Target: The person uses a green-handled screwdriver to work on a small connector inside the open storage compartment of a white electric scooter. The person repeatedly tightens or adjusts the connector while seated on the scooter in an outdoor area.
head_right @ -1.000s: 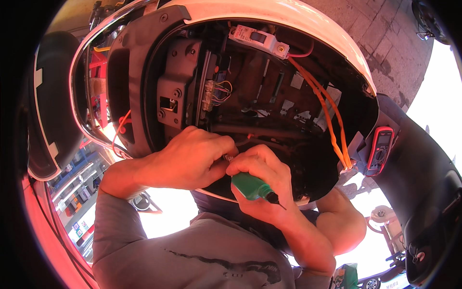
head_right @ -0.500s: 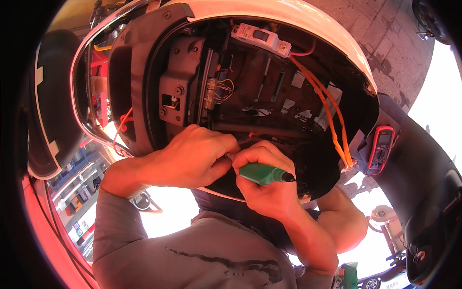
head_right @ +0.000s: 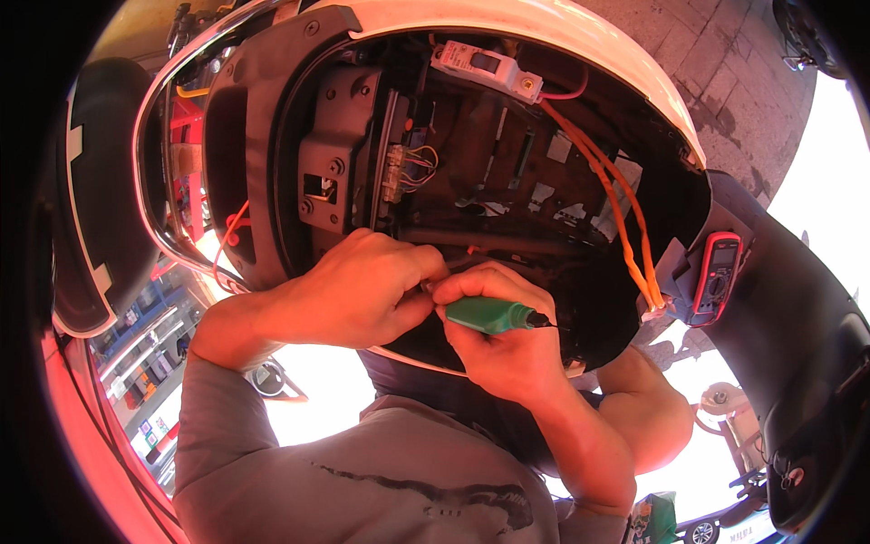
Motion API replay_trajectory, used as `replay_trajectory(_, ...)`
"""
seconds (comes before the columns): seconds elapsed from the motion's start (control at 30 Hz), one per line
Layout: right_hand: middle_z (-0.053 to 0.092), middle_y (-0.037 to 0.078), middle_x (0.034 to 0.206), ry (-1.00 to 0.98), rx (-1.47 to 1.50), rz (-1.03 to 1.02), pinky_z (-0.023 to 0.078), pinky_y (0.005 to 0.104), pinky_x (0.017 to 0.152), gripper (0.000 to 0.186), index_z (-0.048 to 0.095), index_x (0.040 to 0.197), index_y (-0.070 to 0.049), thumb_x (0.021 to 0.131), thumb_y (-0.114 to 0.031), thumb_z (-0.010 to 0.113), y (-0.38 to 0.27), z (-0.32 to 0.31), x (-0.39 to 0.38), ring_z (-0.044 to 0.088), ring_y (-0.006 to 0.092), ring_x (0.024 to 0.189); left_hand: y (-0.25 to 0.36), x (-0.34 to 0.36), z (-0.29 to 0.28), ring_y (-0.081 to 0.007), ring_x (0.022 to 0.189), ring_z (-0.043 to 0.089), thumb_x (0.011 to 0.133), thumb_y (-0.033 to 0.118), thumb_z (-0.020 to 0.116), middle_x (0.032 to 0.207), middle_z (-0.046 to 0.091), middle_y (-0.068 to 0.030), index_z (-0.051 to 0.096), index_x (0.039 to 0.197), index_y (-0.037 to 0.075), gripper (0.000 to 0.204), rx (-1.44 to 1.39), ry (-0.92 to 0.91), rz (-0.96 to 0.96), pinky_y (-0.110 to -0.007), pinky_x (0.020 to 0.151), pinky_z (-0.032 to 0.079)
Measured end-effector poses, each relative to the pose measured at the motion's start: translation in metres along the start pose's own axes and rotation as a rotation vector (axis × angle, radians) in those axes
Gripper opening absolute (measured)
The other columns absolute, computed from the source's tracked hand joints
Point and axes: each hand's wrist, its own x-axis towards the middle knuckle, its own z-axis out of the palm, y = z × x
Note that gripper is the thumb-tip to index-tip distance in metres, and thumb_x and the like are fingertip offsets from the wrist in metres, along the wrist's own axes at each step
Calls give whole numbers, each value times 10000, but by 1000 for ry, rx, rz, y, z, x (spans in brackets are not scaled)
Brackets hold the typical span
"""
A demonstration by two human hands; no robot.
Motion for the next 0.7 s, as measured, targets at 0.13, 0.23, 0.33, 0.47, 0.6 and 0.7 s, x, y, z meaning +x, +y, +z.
replay_trajectory(0.13,714,77,945,-2,-29,-36,535,356,918,243,687,962,-27,761,101,730,2,0,1,693,226,894,1,1,-3,-454,722,672,791,41,669,739,671,-239,636,853,-37,105,12,-21,-14,-519,627,532)
replay_trajectory(0.23,661,131,1035,-42,-20,-119,548,286,785,287,646,1018,10,793,185,678,5,-3,1,659,174,932,-1,1,-2,-399,707,686,799,52,694,727,673,-190,655,900,-7,124,45,-15,-22,-469,606,527)
replay_trajectory(0.33,624,152,1120,-28,-3,-159,553,284,795,321,622,1080,19,807,183,663,5,-7,-2,653,172,946,-2,1,-1,-367,695,693,798,57,713,720,671,-162,664,922,7,143,52,6,-16,-438,592,522)
replay_trajectory(0.47,604,164,1143,-19,39,-132,555,279,800,311,614,1089,32,816,178,652,4,-7,-5,651,164,937,1,2,-3,-433,753,690,804,47,678,770,692,-225,658,912,-21,129,16,-9,-30,-504,647,549)
replay_trajectory(0.6,609,165,1131,-25,26,-171,552,275,798,310,613,1099,35,821,166,654,3,-7,-3,650,158,913,2,2,-3,-417,769,700,805,47,680,793,708,-207,656,916,-18,130,17,-7,-27,-491,659,559)
replay_trajectory(0.7,669,138,1058,50,75,-128,525,335,907,320,658,1055,11,755,120,678,-1,-3,-2,673,225,944,3,2,-4,-410,778,705,803,41,680,810,717,-198,654,919,-18,132,15,-9,-24,-480,663,565)
